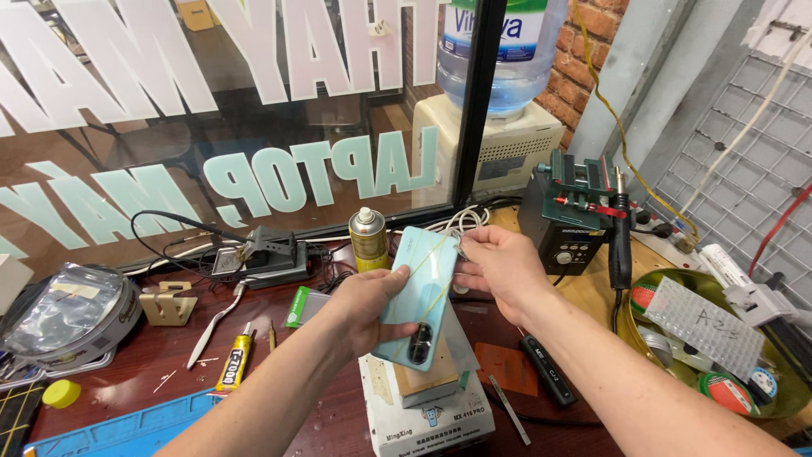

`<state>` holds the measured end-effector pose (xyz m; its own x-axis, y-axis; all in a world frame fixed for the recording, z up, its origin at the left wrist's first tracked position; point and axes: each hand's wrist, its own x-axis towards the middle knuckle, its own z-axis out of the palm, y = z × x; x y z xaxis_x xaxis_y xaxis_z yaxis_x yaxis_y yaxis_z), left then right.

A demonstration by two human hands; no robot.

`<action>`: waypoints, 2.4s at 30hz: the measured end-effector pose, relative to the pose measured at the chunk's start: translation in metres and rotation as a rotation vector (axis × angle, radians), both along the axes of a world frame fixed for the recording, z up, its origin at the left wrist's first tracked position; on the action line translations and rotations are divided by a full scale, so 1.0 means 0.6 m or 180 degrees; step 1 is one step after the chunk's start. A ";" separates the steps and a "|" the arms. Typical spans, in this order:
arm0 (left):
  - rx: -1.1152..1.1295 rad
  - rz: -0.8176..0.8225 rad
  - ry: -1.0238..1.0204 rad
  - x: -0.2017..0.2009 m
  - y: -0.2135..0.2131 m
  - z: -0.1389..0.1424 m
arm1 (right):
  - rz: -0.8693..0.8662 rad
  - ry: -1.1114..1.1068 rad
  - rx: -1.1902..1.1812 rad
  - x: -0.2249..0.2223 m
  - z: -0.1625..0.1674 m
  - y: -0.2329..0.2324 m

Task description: The person applies thin yellow tape in a crisscross pattern across the back and front of a light blue smartphone. They repeatedly reposition and smooth the tape, then wipe the device with a cloth while the tape remains attached.

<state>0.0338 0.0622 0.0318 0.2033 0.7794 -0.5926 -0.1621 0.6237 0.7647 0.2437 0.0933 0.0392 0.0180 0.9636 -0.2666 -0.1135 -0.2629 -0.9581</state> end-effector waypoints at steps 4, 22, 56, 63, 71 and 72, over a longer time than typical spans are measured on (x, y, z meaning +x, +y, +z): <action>0.0413 -0.0374 -0.0184 0.013 -0.007 -0.005 | 0.0106 0.0095 0.0508 -0.023 0.010 0.000; 0.1483 -0.0155 0.0749 -0.028 -0.033 -0.002 | 0.0662 -0.1241 0.1543 -0.085 0.011 -0.039; 0.1352 -0.0100 0.1026 -0.072 -0.050 -0.037 | 0.0939 -0.2213 0.1524 -0.052 -0.028 -0.011; 0.1247 -0.0026 0.1051 -0.074 -0.057 -0.041 | 0.0982 -0.2370 0.2068 -0.017 -0.056 -0.015; 0.1364 -0.0096 0.0850 -0.076 -0.061 -0.051 | 0.0981 -0.2186 0.1570 -0.037 -0.055 -0.029; 0.1323 -0.0089 0.0846 -0.076 -0.063 -0.052 | 0.1028 -0.2129 0.1533 -0.036 -0.054 -0.029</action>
<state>-0.0120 0.0244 0.0007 0.1115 0.9572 -0.2670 0.0848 0.2585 0.9623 0.2222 0.0761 0.0065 -0.2677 0.9535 0.1385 0.5203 0.2640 -0.8121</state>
